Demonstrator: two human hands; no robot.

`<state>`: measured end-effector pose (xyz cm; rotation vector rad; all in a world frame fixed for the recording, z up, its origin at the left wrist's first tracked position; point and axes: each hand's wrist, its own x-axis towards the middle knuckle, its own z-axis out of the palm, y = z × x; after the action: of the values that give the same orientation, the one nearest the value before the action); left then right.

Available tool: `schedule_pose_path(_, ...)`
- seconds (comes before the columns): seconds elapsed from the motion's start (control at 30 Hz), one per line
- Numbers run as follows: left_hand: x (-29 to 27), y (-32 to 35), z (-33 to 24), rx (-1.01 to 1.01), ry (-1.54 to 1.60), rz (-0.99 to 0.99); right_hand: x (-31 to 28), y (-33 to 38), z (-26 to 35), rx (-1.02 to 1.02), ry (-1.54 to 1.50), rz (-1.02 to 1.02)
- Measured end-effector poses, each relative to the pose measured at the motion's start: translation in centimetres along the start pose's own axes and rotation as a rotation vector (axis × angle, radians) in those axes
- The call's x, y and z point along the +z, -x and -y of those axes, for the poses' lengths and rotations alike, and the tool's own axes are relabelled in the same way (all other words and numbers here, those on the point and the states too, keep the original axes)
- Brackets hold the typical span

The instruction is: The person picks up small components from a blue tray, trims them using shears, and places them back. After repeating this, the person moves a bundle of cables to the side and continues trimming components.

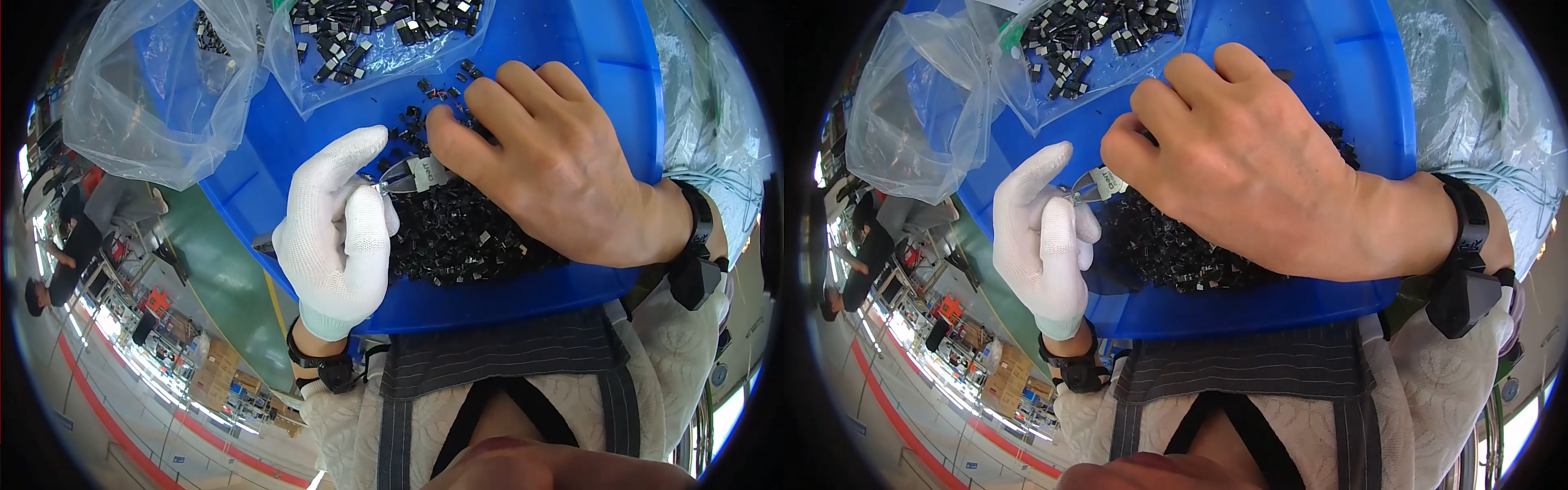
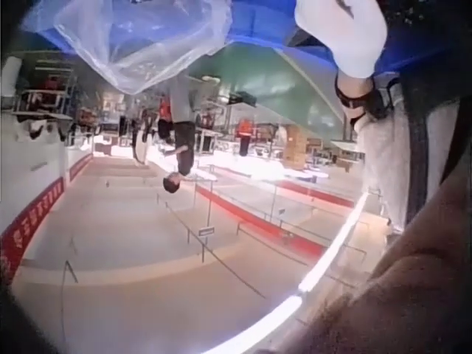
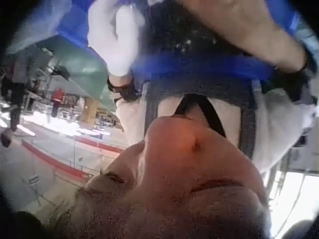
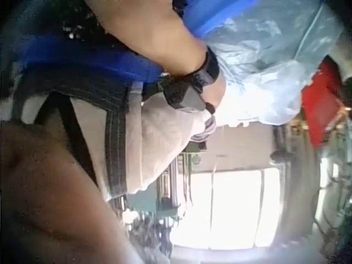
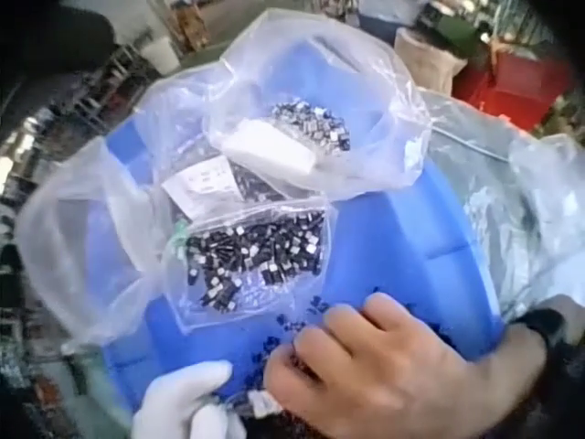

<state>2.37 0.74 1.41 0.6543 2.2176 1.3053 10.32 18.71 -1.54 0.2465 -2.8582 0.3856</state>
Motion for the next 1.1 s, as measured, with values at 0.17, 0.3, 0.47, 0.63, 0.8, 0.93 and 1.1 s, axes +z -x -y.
schedule_pose_path(0.17, 0.0, 0.1, -0.2, -0.037, 0.005, 0.02, 0.1, 0.4, 0.0, 0.008, -0.031, 0.016)
schedule_pose_path(0.3, -0.2, 0.3, 0.0, -0.033, 0.034, 0.054, 0.0, 0.7, 0.3, 0.003, -0.041, 0.034)
schedule_pose_path(0.47, -0.4, 1.0, 0.0, -0.03, 0.032, 0.093, -0.1, 1.5, 1.0, 0.012, -0.127, 0.097)
schedule_pose_path(0.63, -0.9, 1.0, -0.7, -0.019, 0.055, 0.115, -0.6, 1.7, 1.3, 0.05, -0.292, 0.163)
schedule_pose_path(0.8, -0.7, 0.9, -2.1, -0.176, 0.193, 0.085, -0.9, 1.4, 0.8, 0.08, -0.306, 0.047)
schedule_pose_path(0.93, -0.1, 0.9, -2.1, -0.213, 0.313, 0.023, -1.2, 1.4, 0.2, 0.06, -0.212, -0.007)
schedule_pose_path(1.1, -0.1, 1.0, -2.2, -0.246, 0.334, 0.019, -1.3, 1.0, 0.5, 0.056, -0.135, -0.01)
